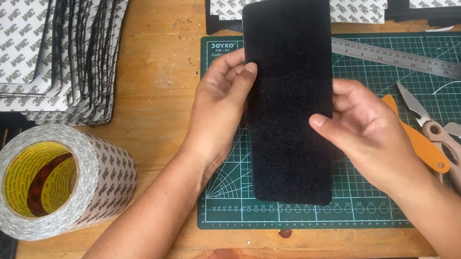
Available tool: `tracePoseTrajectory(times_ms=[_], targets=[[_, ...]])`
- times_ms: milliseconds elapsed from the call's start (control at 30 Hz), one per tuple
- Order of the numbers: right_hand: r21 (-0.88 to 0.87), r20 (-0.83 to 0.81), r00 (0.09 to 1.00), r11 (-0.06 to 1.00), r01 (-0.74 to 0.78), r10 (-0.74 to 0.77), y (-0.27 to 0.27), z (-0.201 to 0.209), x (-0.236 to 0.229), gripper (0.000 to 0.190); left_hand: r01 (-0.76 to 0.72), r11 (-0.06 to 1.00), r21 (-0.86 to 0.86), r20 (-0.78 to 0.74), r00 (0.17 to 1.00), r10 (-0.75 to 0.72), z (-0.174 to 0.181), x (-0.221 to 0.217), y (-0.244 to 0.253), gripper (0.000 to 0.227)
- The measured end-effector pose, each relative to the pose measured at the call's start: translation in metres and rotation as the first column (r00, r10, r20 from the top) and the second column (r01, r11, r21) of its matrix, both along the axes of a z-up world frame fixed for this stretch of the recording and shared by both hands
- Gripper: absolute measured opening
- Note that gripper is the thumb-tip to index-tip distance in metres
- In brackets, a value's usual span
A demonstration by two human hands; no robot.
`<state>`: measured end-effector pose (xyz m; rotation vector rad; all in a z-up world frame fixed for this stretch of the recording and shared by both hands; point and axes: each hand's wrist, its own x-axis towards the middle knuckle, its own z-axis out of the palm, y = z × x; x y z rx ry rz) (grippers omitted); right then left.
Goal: The person smooths a black fabric piece with an orange plastic tool, then peels the backing from a rectangular adhesive tape and presses it onto the fabric. The person smooths the tape and folds the fabric over the tape to secure it.
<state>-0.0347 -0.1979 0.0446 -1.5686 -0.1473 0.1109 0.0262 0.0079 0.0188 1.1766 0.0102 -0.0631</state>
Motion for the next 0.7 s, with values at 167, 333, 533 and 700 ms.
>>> tracePoseTrajectory(times_ms=[167, 333, 533, 700], targets=[[0.167, -0.097, 0.994, 0.984, 0.067, -0.051, -0.002, 0.004, 0.008, 0.049, -0.012, 0.997, -0.083, -0.128, 0.992, 0.001, 0.014, 0.002, 0.006, 0.033], [0.145, -0.101, 0.986, 0.979, 0.146, -0.132, 0.012, 0.038, 0.022, 0.048, -0.02, 0.99, 0.141, 0.072, 0.997, 0.01, -0.005, 0.01, 0.006, 0.026], [0.22, -0.113, 0.994, 0.975, 0.03, -0.005, 0.091, 0.099, 0.059, 0.046, -0.035, 0.923, 0.382, 0.176, 0.984, -0.036, -0.006, 0.009, 0.01, 0.019], [0.363, 0.067, 0.98, 0.911, -0.199, 0.187, 0.168, 0.099, 0.109, 0.019, -0.069, 0.809, 0.583, 0.246, 0.965, -0.095, -0.005, 0.007, 0.011, 0.021]])
